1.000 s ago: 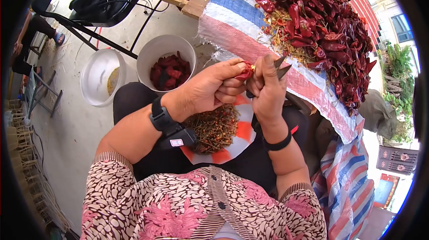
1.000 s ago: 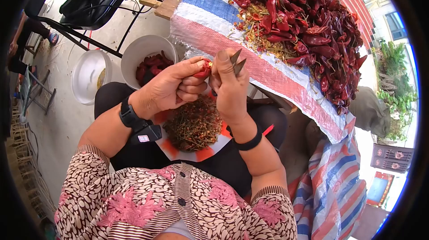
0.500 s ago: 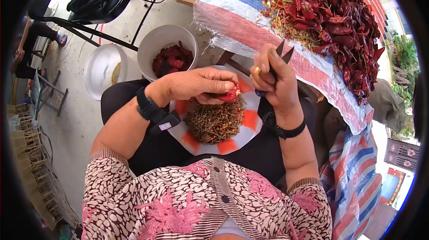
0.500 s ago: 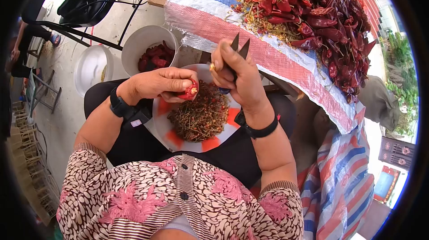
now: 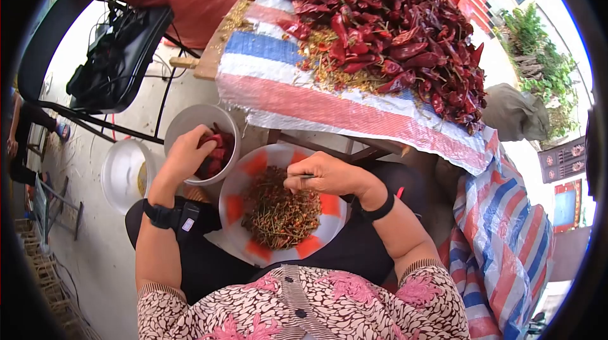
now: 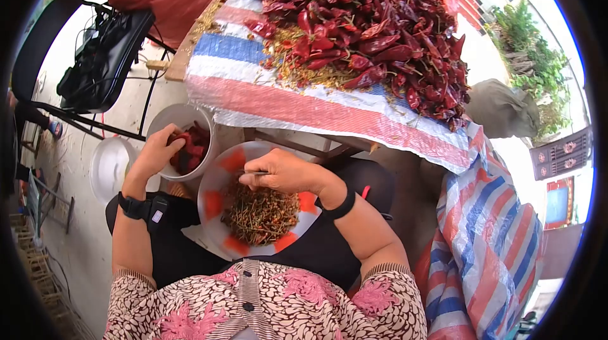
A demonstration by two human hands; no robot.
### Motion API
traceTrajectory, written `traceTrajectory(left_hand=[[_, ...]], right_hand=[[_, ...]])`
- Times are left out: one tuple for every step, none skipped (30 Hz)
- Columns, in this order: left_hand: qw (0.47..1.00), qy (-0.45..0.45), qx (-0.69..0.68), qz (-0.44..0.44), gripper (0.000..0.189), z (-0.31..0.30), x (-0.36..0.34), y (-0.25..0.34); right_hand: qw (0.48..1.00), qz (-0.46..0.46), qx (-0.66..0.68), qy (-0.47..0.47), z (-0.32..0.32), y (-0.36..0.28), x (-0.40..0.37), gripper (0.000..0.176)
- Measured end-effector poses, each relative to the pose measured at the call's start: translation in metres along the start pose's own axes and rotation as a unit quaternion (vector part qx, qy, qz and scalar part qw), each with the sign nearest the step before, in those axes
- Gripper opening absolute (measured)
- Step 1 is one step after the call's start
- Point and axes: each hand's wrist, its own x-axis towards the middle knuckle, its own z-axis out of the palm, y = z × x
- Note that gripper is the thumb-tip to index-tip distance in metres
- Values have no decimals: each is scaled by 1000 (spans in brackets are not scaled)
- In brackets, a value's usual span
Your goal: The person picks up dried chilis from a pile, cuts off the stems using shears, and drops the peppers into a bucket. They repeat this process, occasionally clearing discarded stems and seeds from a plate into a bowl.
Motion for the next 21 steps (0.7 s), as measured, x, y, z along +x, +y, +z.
traceTrajectory(left_hand=[[994,55,95,21,29,5,6,-21],[975,112,188,38,32,8,9,-29],[960,160,224,59,32,10,8,-24],[940,207,261,78,33,13,7,-16],[916,253,297,97,34,13,7,-11],[925,224,290,104,30,14,8,-11],[949,155,263,81,30,13,9,-8],[967,84,234,58,29,14,9,-4],[978,11,204,35,29,15,10,1],[976,-34,211,32,31,18,9,5],[973,-58,219,36,31,20,9,11],[970,-82,227,41,31,22,9,17],[965,-105,235,44,32,24,10,21],[963,-115,235,58,32,26,11,23],[962,-127,233,71,33,29,12,24],[960,-137,232,83,33,31,13,25],[958,-146,226,97,34,33,13,27],[957,-155,221,109,34,33,13,30],[955,-163,214,120,35,33,12,32],[955,-166,215,122,35,33,12,35],[953,-170,216,124,35,34,12,38]], right_hand=[[995,59,60,48,-3,-9,-3,33],[982,116,120,94,-6,-23,-5,34],[959,172,180,137,-8,-32,-6,34],[956,134,156,210,-11,-32,-10,31],[948,87,69,299,-18,-33,-13,27],[922,41,-18,384,-27,-33,-16,24],[887,13,-75,456,-42,-34,-19,19],[837,97,-141,520,-59,-43,-31,16],[774,63,-211,593,-82,-34,-38,17],[728,103,-220,641,-102,-29,-47,19],[678,142,-227,685,-123,-24,-58,21],[685,182,-186,681,-148,-6,-72,25],[690,220,-143,674,-172,14,-85,30],[705,260,-55,657,-188,27,-94,36],[705,263,35,658,-199,40,-97,33],[700,263,124,652,-206,50,-96,31],[689,262,212,641,-212,59,-97,29],[681,245,238,647,-213,59,-95,29],[684,246,213,653,-214,59,-92,27],[686,248,187,659,-215,59,-90,26],[686,250,162,664,-214,61,-89,25]])
